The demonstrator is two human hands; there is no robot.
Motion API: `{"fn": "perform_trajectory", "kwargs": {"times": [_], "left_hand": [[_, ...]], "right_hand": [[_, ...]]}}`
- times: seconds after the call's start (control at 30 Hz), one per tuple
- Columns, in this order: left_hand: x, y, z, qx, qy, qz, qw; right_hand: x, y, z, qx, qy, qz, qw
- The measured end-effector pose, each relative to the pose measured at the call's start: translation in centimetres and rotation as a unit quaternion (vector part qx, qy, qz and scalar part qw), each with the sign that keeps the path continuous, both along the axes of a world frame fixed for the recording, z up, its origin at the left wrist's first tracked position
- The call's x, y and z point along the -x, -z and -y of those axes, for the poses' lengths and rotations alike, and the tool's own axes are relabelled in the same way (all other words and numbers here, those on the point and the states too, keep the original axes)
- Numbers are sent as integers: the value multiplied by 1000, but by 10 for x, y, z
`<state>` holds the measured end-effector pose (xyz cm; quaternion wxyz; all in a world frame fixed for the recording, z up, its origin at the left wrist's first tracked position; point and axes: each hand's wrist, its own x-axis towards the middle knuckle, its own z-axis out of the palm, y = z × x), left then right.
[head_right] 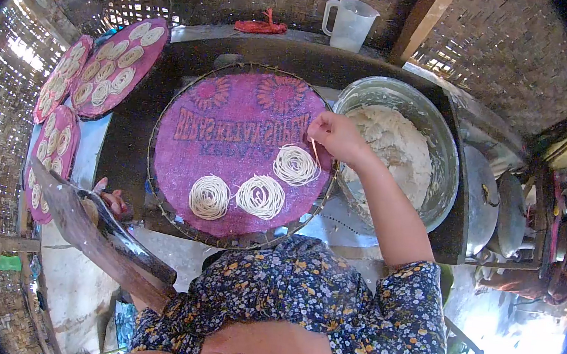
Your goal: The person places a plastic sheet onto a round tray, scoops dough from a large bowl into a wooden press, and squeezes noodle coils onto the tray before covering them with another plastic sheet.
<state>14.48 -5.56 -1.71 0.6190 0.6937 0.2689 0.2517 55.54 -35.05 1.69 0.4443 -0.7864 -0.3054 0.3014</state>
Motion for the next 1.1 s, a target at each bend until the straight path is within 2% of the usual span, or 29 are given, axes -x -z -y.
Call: {"fn": "perform_trajectory", "kwargs": {"times": [0.07,0.1,0.17,0.27,0.37,0.57,0.6,0.67,0.87,0.97,1.1], "left_hand": [[-11,-20,16,5,2,56,998],[-13,-26,19,66,17,101,992],[-13,-25,18,95,33,131,986],[-8,-17,14,80,21,108,991],[-4,-9,9,44,-1,64,997],[0,1,3,12,-29,27,999],[0,2,3,8,-37,31,999],[1,-2,4,46,-42,15,998],[-13,-19,25,116,-91,60,987],[-20,-31,35,165,-126,78,975],[-29,-49,47,239,-184,96,949]], "right_hand": [[1,0,-2,-24,12,31,999],[0,1,-3,-26,13,42,999],[-1,2,-5,-29,17,64,997],[2,-1,-11,16,3,72,997],[-3,20,-15,-10,-18,152,988],[21,-6,-26,59,-109,248,961],[19,-3,-26,40,-132,267,954],[13,6,-27,3,-178,302,936],[13,5,-27,-53,-153,246,956],[16,-2,-24,-5,-146,389,909],[16,9,-21,39,-143,389,909]]}}
